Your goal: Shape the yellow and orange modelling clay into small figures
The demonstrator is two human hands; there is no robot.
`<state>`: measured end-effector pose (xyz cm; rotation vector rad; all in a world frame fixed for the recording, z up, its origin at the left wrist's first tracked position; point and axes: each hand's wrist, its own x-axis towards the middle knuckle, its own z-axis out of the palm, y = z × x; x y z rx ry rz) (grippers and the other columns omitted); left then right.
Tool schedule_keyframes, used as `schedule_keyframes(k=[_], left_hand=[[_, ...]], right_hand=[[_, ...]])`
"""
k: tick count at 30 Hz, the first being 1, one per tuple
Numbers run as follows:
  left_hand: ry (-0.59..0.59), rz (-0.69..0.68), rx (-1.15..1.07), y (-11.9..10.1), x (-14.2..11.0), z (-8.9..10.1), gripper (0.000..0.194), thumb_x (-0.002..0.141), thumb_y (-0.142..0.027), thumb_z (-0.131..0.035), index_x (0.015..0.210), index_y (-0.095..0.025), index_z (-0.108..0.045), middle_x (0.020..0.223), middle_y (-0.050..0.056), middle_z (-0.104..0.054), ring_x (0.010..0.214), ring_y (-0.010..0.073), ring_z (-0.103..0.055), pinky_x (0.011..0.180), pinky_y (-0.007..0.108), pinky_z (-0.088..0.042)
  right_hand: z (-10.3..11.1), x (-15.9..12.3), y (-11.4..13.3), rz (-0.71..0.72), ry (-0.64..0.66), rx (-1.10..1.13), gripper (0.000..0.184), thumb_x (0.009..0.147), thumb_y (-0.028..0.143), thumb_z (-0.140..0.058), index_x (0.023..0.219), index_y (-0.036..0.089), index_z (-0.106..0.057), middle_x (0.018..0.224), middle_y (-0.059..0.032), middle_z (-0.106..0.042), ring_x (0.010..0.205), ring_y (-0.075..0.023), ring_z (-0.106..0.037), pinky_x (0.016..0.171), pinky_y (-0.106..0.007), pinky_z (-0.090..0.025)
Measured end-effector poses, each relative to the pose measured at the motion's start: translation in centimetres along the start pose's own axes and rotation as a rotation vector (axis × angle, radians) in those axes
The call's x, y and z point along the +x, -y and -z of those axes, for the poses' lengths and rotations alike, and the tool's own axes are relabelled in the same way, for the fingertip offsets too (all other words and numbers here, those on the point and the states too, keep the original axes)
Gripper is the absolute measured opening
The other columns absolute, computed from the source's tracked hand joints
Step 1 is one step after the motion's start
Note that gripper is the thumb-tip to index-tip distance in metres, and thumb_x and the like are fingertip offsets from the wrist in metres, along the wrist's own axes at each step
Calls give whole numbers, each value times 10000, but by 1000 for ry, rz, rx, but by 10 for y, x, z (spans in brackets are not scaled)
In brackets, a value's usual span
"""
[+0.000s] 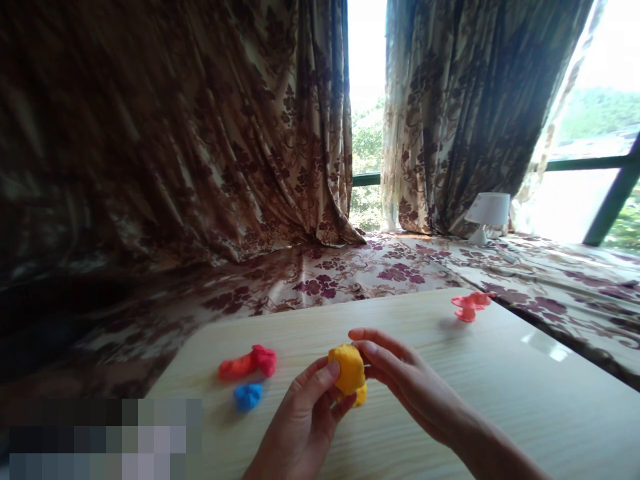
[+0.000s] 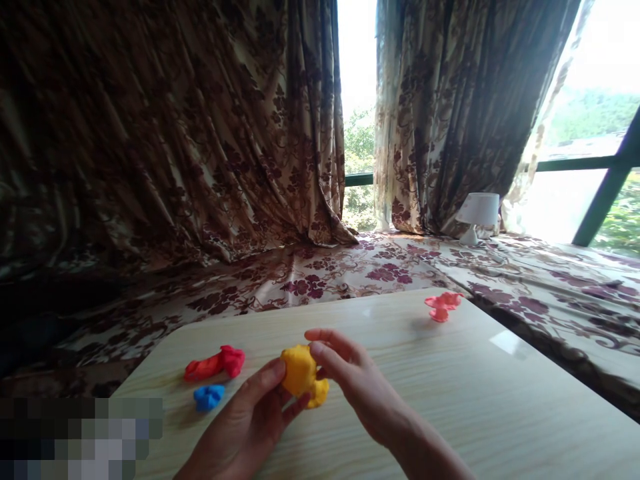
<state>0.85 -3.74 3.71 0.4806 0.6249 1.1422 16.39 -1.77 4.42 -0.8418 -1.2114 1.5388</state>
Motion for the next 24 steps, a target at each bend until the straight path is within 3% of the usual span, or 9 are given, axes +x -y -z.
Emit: schedule_keyframes(k=[5, 14, 19, 24], left_hand=[[60, 4, 54, 2, -3, -1, 112, 771, -212, -620, 838, -152, -687, 934, 70, -689, 875, 174, -598, 810, 326, -456], [41, -5, 8, 0, 2, 0, 142, 811, -194, -572, 870, -142, -689, 957, 91, -699, 880, 175, -626, 801, 308, -478], [11, -53, 37, 2, 2, -1, 150, 810, -202, -579, 871, -138, -700, 890, 83, -716, 823, 169, -644, 727, 271, -507], [-7, -75, 95, 3, 2, -3, 136, 795, -190, -599, 825, -111, -706, 838, 85, -725, 783, 158, -649, 701, 247, -516]], right_hand=[[-1, -3, 4, -25, 111, 51, 362, 728, 293, -703, 1069, 233, -594, 958, -16, -641, 881, -165, -586, 787, -283, -440], [-4, -2, 5, -16, 102, -25, 430, 704, 345, -711, 1095, 231, -572, 969, -20, -640, 912, -170, -575, 771, -275, -448], [-2, 0, 4, -2, 30, -53, 418, 696, 363, -712, 1071, 223, -593, 973, -27, -646, 920, -179, -582, 794, -287, -453], [-1, -1, 3, -25, 85, -49, 418, 731, 387, -676, 1099, 217, -573, 987, -38, -657, 913, -180, -588, 791, -293, -453]])
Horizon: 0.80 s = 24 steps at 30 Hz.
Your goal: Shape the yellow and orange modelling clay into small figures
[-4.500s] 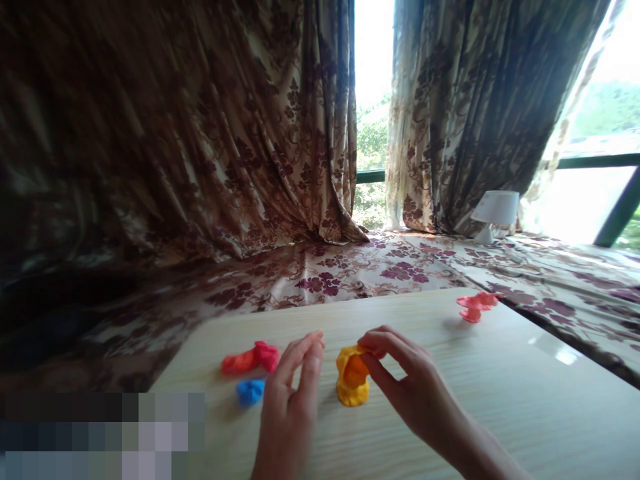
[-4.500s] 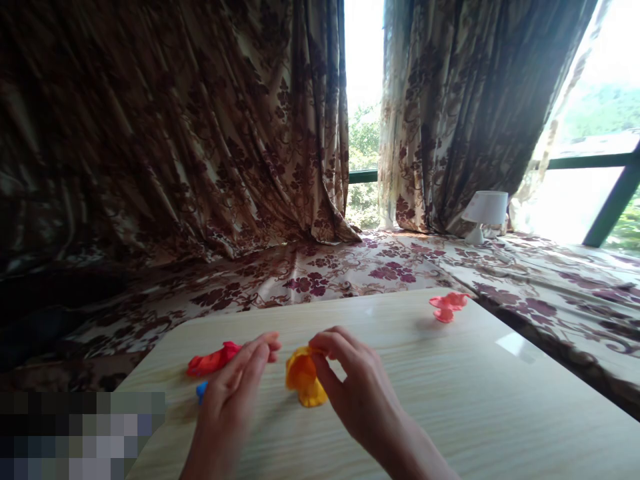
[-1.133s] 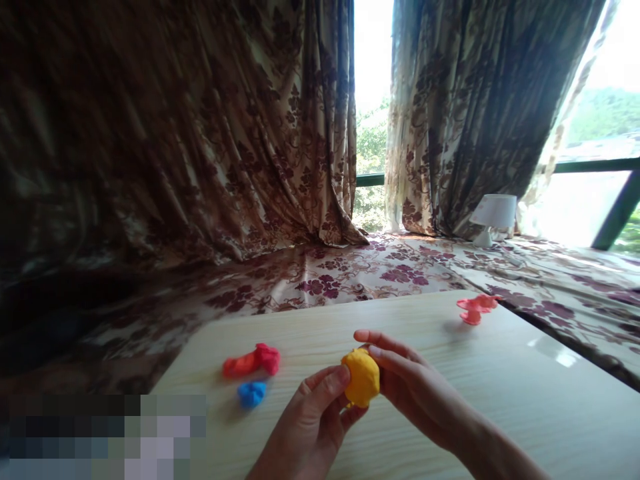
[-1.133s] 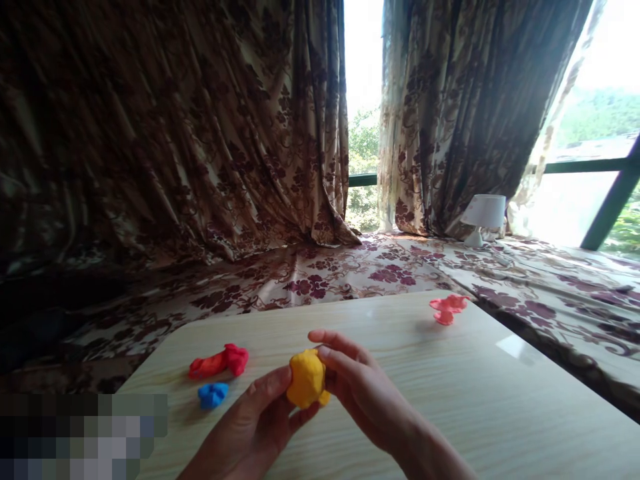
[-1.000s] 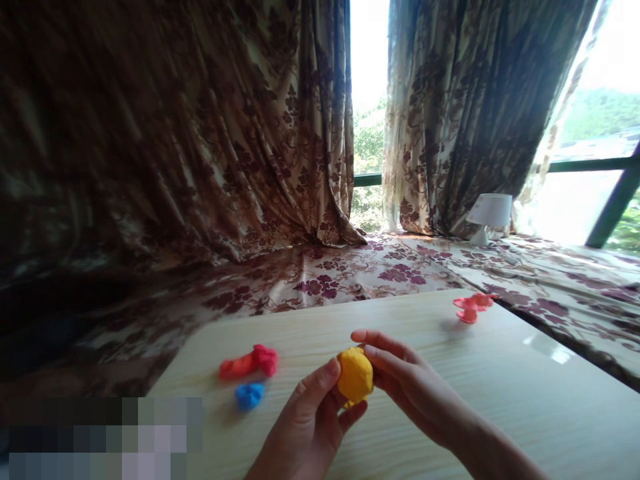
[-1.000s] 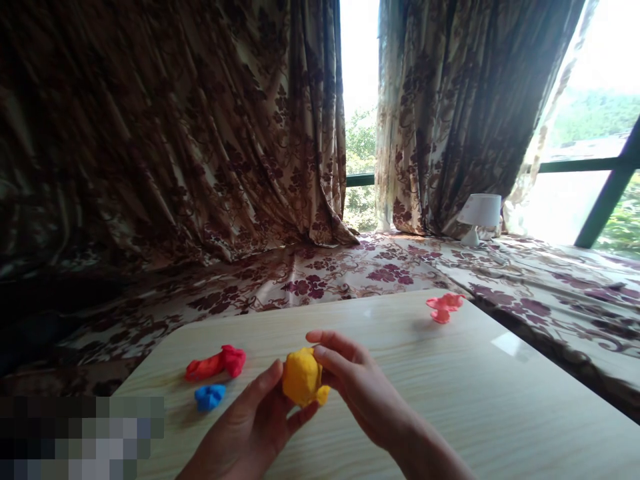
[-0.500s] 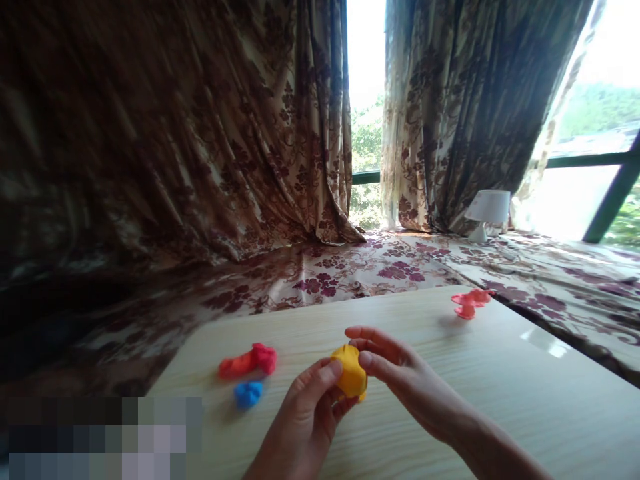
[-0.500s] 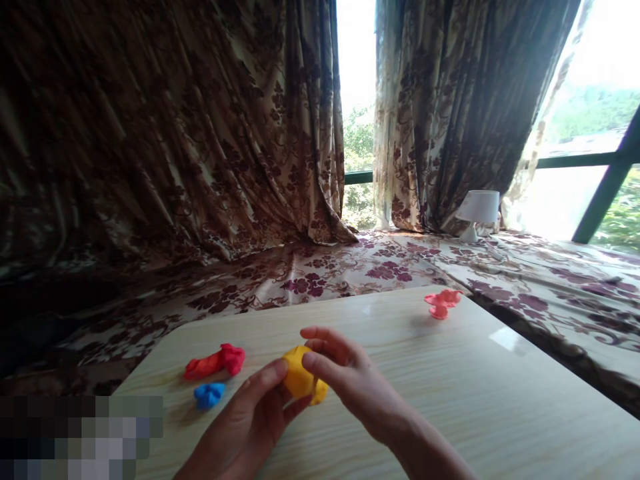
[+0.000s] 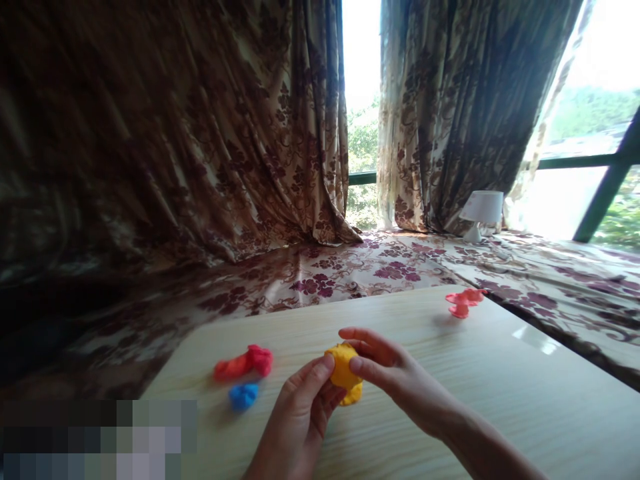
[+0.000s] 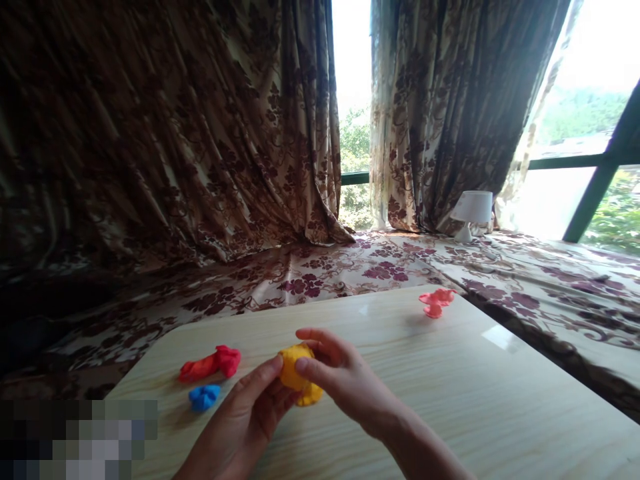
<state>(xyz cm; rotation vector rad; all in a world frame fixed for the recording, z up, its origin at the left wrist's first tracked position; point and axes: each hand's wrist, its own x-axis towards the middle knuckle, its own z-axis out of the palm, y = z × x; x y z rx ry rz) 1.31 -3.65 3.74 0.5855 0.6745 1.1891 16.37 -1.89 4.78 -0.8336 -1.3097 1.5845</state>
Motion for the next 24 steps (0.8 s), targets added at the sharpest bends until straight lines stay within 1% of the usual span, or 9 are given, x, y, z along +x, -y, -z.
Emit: schedule_keyframes(k=[5, 9, 11, 14, 16, 18, 21, 24], left_hand=[[4, 26, -11, -1, -1, 1, 127, 786, -177, -609, 845, -124, -708, 845, 79, -729, 783, 157, -655, 699, 248, -522], [8, 13, -23, -1, -1, 1, 114, 781, -182, -616, 809, -121, -708, 847, 77, -731, 773, 153, -655, 707, 250, -519], [10, 19, -40, -1, -1, 1, 115, 781, -184, -616, 816, -124, -706, 869, 81, -730, 788, 160, -655, 720, 265, -517], [-3, 50, -59, -2, -1, 0, 118, 775, -193, -621, 843, -141, -703, 906, 80, -725, 816, 171, -653, 745, 295, -512], [-9, 55, -44, -3, -1, -1, 140, 777, -239, -624, 849, -150, -704, 911, 77, -724, 822, 172, -651, 756, 299, -508], [-3, 21, 22, -4, -1, -3, 180, 764, -292, -637, 844, -147, -707, 900, 77, -723, 817, 175, -649, 747, 285, -504], [-18, -80, 161, -4, -3, -6, 221, 714, -317, -681, 843, -140, -714, 870, 78, -723, 832, 196, -641, 739, 276, -493], [-48, -128, 226, -4, -6, -9, 260, 697, -341, -691, 863, -143, -720, 847, 77, -724, 865, 217, -630, 760, 293, -477]], right_hand=[[0, 3, -2, 18, 18, 13, 437, 713, 363, -702, 1101, 218, -561, 970, -29, -649, 918, -178, -582, 788, -289, -448], [3, 1, -3, 5, 23, 40, 387, 785, 409, -620, 1114, 211, -570, 967, -41, -648, 927, -185, -578, 814, -314, -440], [3, 0, -1, 6, 14, 41, 378, 794, 411, -610, 1116, 216, -575, 985, -41, -645, 939, -181, -575, 827, -310, -435], [3, 0, 1, 19, -11, 2, 408, 736, 385, -678, 1101, 229, -582, 993, -27, -640, 943, -176, -573, 818, -287, -437], [3, 0, 1, 25, -24, -15, 434, 713, 386, -697, 1102, 234, -580, 987, -24, -637, 942, -180, -575, 815, -290, -442], [4, 1, 1, 13, -29, -40, 433, 725, 399, -683, 1109, 228, -580, 1002, -33, -636, 957, -190, -575, 839, -310, -439], [5, 0, 1, 10, -33, -49, 418, 782, 451, -604, 1124, 213, -578, 1028, -56, -637, 984, -208, -573, 884, -355, -427], [4, 0, 3, 16, -30, -43, 442, 748, 438, -648, 1124, 217, -575, 1042, -56, -638, 995, -215, -574, 889, -359, -430]])
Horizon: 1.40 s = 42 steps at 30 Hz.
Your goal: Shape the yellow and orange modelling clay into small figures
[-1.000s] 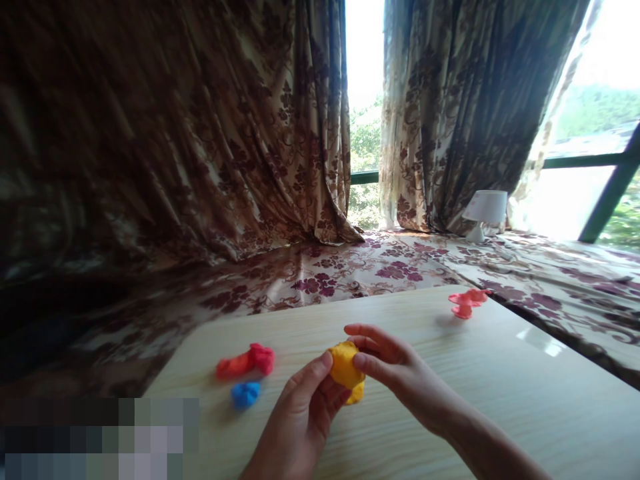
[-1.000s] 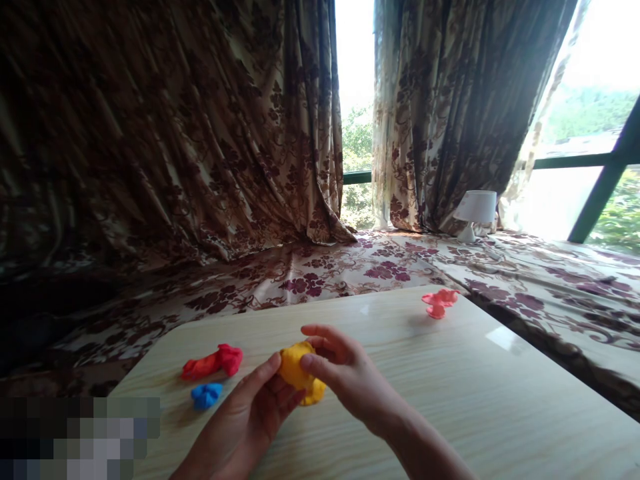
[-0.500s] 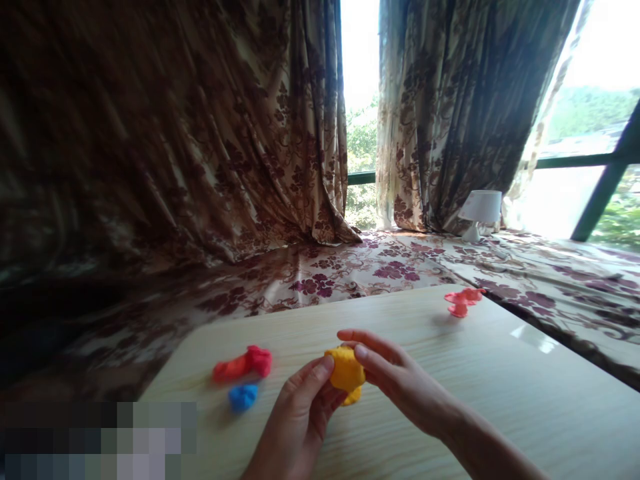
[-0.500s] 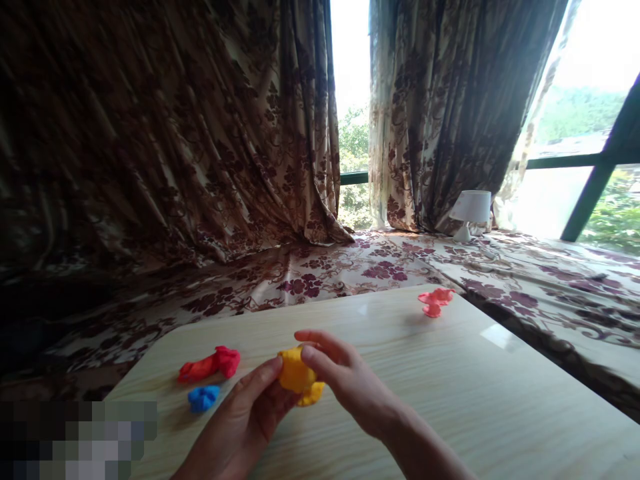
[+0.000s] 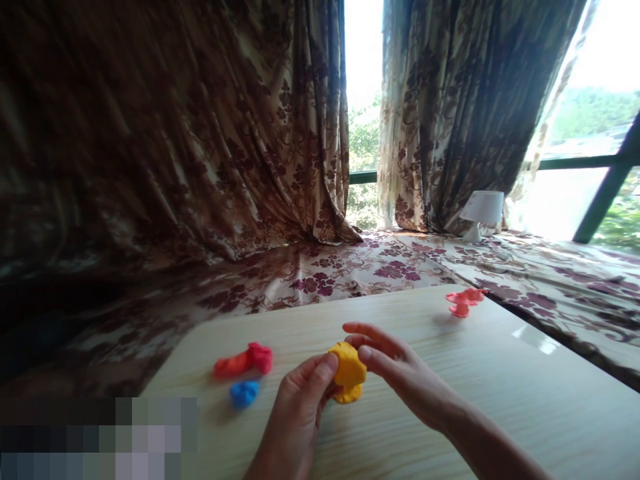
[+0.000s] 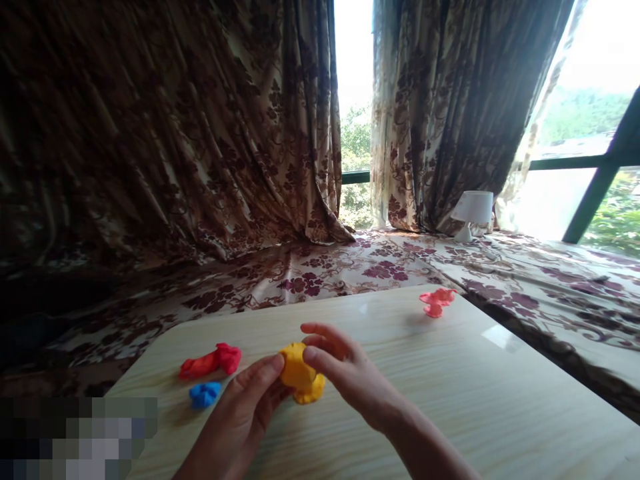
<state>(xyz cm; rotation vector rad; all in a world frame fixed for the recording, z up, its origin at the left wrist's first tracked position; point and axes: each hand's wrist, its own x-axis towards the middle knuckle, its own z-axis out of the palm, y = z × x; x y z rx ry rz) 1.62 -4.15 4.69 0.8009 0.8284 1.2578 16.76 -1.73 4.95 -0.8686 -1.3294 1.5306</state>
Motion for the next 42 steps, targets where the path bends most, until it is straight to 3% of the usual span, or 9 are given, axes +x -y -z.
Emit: schedule_keyframes(k=[8, 13, 19, 25, 27, 31, 35, 38, 42], left_hand=[[-54, -45, -27, -2, 0, -3, 260, 684, -371, -692, 814, -149, -731, 839, 77, -726, 845, 220, -626, 765, 305, -468], [-36, -51, -80, -4, -1, -2, 224, 707, -341, -676, 815, -152, -729, 853, 71, -724, 882, 224, -623, 813, 322, -468], [66, 60, -170, 2, 1, 5, 207, 734, -308, -664, 836, -134, -709, 880, 79, -713, 827, 179, -631, 732, 270, -499], [-13, 194, -279, 6, 7, 10, 134, 737, -207, -660, 859, -155, -682, 937, 79, -700, 799, 163, -638, 702, 283, -513], [-60, 144, -187, 5, 9, 11, 175, 733, -236, -662, 888, -153, -670, 965, 87, -687, 825, 174, -632, 696, 279, -510], [-250, -210, 172, 6, 10, 10, 243, 706, -294, -683, 916, -174, -660, 903, 45, -673, 834, 154, -601, 735, 230, -475], [-241, -412, 318, 14, 11, 4, 302, 599, -239, -763, 885, -185, -685, 882, 44, -655, 740, 140, -574, 672, 204, -448], [-215, -397, 278, 18, 11, 1, 316, 565, -211, -786, 863, -170, -692, 883, 57, -663, 735, 142, -584, 677, 203, -451], [-134, -193, 78, 10, 10, 5, 324, 638, -221, -743, 949, -175, -665, 921, 64, -696, 869, 173, -614, 737, 224, -478]], right_hand=[[-1, 1, -9, -14, 10, 101, 421, 813, 465, -564, 1149, 211, -568, 1080, -72, -627, 1006, -226, -574, 894, -400, -431], [-3, 0, -7, -7, -11, 98, 368, 762, 367, -660, 1082, 194, -608, 1031, -69, -652, 955, -221, -585, 855, -383, -445], [-5, -1, -4, -3, -11, 114, 375, 740, 366, -680, 1070, 198, -618, 1053, -63, -650, 963, -208, -580, 862, -352, -439], [-2, 0, -4, 26, -40, 184, 355, 780, 378, -630, 1094, 213, -611, 980, -53, -660, 943, -194, -585, 859, -339, -438], [-1, 1, -2, 38, -60, 165, 380, 742, 349, -671, 1093, 219, -606, 948, -46, -664, 898, -186, -596, 828, -331, -452], [-4, 3, -2, 106, -130, 45, 429, 687, 394, -706, 1064, 214, -608, 886, -45, -669, 831, -195, -613, 771, -344, -483], [-8, 3, -4, 198, -148, -17, 420, 690, 425, -698, 1045, 222, -602, 876, -38, -669, 836, -192, -616, 747, -317, -497], [-8, 2, -2, 210, -167, -50, 360, 728, 436, -659, 1013, 221, -621, 885, -41, -676, 856, -195, -615, 746, -307, -507], [-4, 3, -1, 283, -255, -64, 304, 753, 424, -634, 962, 203, -638, 822, -39, -677, 759, -175, -618, 719, -311, -519]])
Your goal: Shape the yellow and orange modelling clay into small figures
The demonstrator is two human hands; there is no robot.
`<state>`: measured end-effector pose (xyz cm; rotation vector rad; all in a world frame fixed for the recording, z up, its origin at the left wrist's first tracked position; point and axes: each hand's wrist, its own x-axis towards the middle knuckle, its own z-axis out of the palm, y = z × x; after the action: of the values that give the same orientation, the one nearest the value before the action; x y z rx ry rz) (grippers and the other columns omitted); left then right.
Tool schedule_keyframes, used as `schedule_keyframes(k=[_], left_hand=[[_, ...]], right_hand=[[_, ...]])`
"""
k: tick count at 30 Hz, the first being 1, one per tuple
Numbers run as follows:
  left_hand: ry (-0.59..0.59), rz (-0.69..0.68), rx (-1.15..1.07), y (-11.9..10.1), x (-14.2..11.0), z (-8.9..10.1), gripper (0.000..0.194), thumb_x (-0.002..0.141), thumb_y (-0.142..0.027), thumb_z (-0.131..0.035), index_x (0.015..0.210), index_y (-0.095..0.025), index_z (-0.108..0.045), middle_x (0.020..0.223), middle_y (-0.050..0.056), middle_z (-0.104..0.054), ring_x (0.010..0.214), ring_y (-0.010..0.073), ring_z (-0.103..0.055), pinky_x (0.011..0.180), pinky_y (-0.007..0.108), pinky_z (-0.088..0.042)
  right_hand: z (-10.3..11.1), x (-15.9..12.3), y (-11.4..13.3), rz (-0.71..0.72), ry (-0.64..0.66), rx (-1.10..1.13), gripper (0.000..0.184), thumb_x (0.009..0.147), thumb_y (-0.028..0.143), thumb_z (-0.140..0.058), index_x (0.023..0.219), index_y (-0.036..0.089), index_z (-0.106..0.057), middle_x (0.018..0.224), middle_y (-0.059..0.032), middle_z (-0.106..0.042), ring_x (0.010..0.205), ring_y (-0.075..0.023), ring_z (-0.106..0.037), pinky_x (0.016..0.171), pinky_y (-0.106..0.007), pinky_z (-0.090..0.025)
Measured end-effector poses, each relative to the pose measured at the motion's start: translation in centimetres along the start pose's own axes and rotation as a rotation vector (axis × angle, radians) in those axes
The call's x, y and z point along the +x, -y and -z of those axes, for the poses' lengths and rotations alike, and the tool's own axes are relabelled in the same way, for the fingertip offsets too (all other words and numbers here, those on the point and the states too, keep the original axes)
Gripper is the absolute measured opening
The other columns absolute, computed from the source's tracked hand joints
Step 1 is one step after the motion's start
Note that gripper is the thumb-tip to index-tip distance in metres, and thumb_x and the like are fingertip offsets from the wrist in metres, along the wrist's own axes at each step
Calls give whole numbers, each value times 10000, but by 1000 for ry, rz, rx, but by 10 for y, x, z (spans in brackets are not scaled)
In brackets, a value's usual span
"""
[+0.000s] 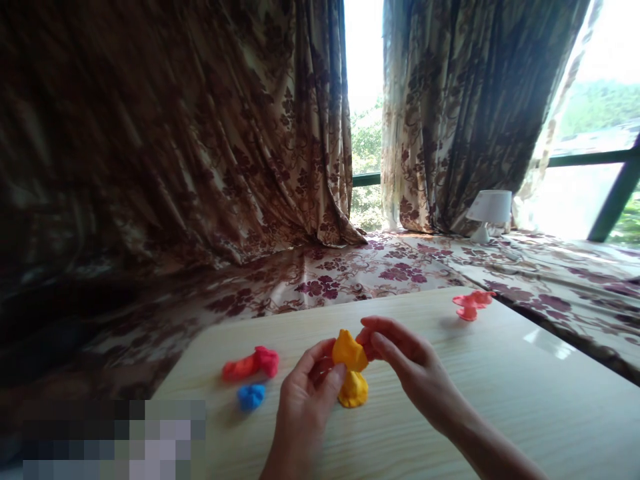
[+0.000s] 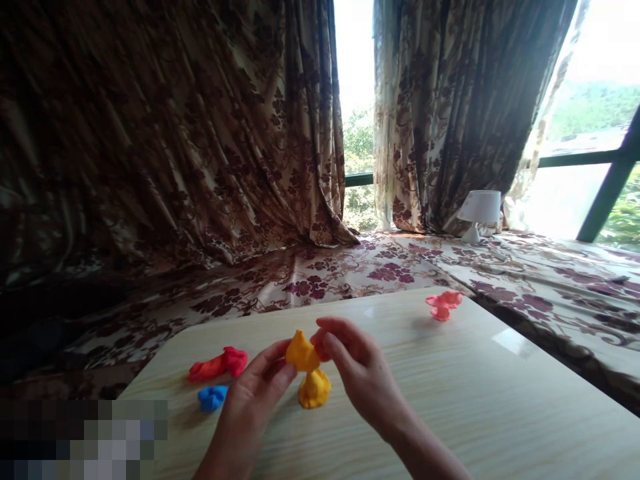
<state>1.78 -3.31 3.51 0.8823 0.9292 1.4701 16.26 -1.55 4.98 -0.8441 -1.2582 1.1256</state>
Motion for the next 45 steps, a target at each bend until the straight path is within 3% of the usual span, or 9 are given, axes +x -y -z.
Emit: schedule_keyframes(k=[6, 9, 11, 14, 19, 27, 33, 40, 45], left_hand=[[131, 383, -504, -12, 2, 9, 152, 740, -237, -607, 827, -140, -684, 837, 57, -709, 752, 186, -656, 765, 335, -513], [82, 432, -545, -12, 4, 10, 156, 761, -276, -577, 800, -159, -672, 748, 38, -700, 646, 163, -648, 706, 329, -524], [-9, 355, -441, -12, 5, 11, 147, 770, -301, -576, 800, -186, -664, 731, 13, -690, 613, 149, -626, 654, 313, -522], [-106, 59, -16, -14, 8, 14, 140, 739, -304, -633, 775, -177, -677, 728, 7, -672, 686, 151, -602, 645, 249, -486], [-68, -258, 602, -12, 15, 12, 183, 677, -306, -689, 810, -184, -720, 817, 35, -648, 768, 170, -573, 716, 229, -427], [37, -264, 775, 4, 22, 4, 147, 625, -302, -717, 729, -200, -732, 716, 18, -608, 691, 165, -539, 661, 243, -364], [80, -204, 1036, 7, 27, 10, 307, 694, -412, -611, 841, -159, -703, 813, 55, -636, 739, 200, -575, 692, 303, -425], [59, -284, 1001, -15, 35, 16, 284, 730, -375, -569, 822, -147, -710, 874, 81, -680, 866, 220, -600, 800, 314, -447], [180, -159, 992, -6, 33, 14, 367, 687, -401, -624, 938, -142, -694, 987, 94, -665, 851, 214, -602, 776, 307, -453]], right_hand=[[0, 0, -8, 35, -63, -62, 260, 750, 412, -637, 904, 203, -652, 799, -42, -678, 672, -159, -600, 655, -295, -520], [-1, -2, -10, 42, -49, -97, 254, 746, 413, -637, 889, 204, -658, 793, -43, -674, 651, -155, -591, 629, -285, -519], [0, -1, -11, 46, -47, -116, 245, 751, 407, -630, 884, 203, -660, 785, -40, -670, 646, -152, -587, 625, -283, -518], [1, 3, -13, 52, -71, -125, 238, 750, 396, -618, 870, 194, -660, 760, -38, -663, 634, -148, -584, 617, -283, -516], [4, 9, -18, 33, -103, -126, 209, 735, 362, -605, 826, 181, -657, 736, -36, -660, 628, -147, -593, 617, -291, -517], [13, 14, -26, 44, -73, -169, 189, 774, 279, -528, 873, 170, -646, 772, -40, -655, 650, -145, -607, 642, -295, -508], [18, 20, -33, 39, -95, -177, 213, 745, 286, -520, 852, 155, -648, 737, -42, -657, 619, -136, -597, 601, -274, -514], [19, 23, -36, 51, -115, -187, 200, 734, 284, -530, 826, 162, -658, 709, -30, -661, 575, -125, -597, 575, -262, -519], [19, 23, -43, 48, -101, -204, 200, 743, 282, -527, 830, 157, -655, 709, -32, -659, 581, -127, -598, 577, -265, -518]])
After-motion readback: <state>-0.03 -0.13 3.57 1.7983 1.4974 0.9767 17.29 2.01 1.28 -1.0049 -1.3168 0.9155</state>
